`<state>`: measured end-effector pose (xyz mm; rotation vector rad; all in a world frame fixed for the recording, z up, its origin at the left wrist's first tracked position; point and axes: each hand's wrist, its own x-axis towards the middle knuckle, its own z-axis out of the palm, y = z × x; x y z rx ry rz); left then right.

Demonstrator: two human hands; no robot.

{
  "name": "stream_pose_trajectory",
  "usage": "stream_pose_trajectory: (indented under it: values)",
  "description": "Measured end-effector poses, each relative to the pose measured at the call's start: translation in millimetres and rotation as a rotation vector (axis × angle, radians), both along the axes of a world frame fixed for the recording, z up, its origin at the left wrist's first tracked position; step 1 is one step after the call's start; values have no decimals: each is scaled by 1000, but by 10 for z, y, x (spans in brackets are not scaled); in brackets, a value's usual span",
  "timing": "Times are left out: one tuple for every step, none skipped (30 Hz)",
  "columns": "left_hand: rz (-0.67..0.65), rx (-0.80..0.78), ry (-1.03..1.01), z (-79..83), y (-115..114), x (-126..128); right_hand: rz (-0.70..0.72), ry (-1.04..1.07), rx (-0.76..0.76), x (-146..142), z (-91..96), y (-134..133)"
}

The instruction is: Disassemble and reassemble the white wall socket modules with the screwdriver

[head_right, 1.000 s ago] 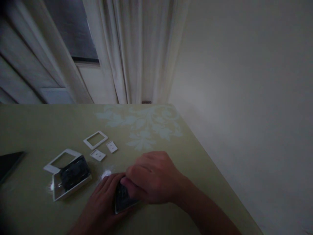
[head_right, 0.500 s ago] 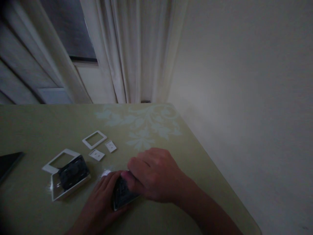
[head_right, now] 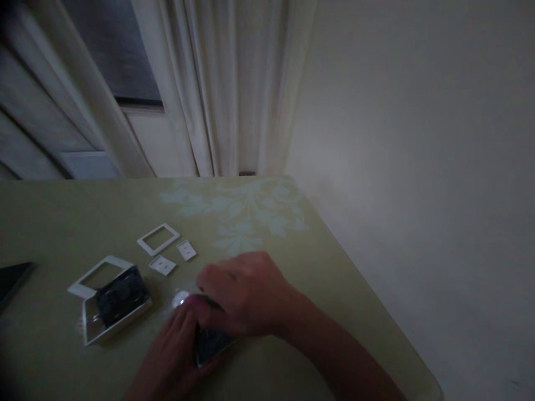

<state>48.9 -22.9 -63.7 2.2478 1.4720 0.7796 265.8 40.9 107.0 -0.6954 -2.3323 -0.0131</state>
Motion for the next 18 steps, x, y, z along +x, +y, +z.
stream_pose_trajectory:
  values:
    - [-64, -29, -28, 50, 40, -38, 91, -9, 9, -16, 7, 0]
    - [-125, -58, -53, 110, 87, -84, 167, -12, 18, -28, 15, -3]
    - [-170, -80, -69, 169, 133, -131, 220, -18, 18, -36, 24, -9]
    - [-195, -92, -75, 219, 168, -169, 245, -25, 14, -39, 31, -15]
    - [-203, -95, -73, 250, 186, -193, 242, -27, 11, -39, 35, -22]
    - [-200, -91, -62, 259, 185, -198, 206, -24, 3, -35, 36, -30]
    - [-176, -82, -47, 243, 164, -183, 141, -16, -9, -28, 36, -37]
    - [-138, -72, -24, 206, 126, -152, 58, -4, -22, -20, 35, -45]
    - [-92, -57, 0, 154, 78, -110, -31, 13, -32, -10, 36, -52]
    - [-40, -38, 21, 96, 28, -66, -115, 26, -42, 1, 41, -60]
    - [-3, -22, 39, 43, -16, -28, -169, 23, -59, 13, 50, -67]
    - [21, -13, 44, 3, -45, -5, -180, 8, -80, 25, 63, -74]
    - [17, -15, 34, -17, -54, 0, -150, -15, -102, 36, 80, -81]
    - [-11, -30, 12, -15, -42, -16, -90, -43, -124, 46, 98, -87]
    - [-56, -52, -17, 9, -10, -51, -10, -72, -142, 54, 116, -92]
    - [-111, -75, -45, 51, 34, -97, 74, -95, -152, 60, 132, -95]
    - [-166, -91, -67, 103, 83, -147, 145, -107, -153, 63, 143, -97]
    - [-206, -92, -80, 157, 128, -191, 192, -111, -153, 64, 149, -98]
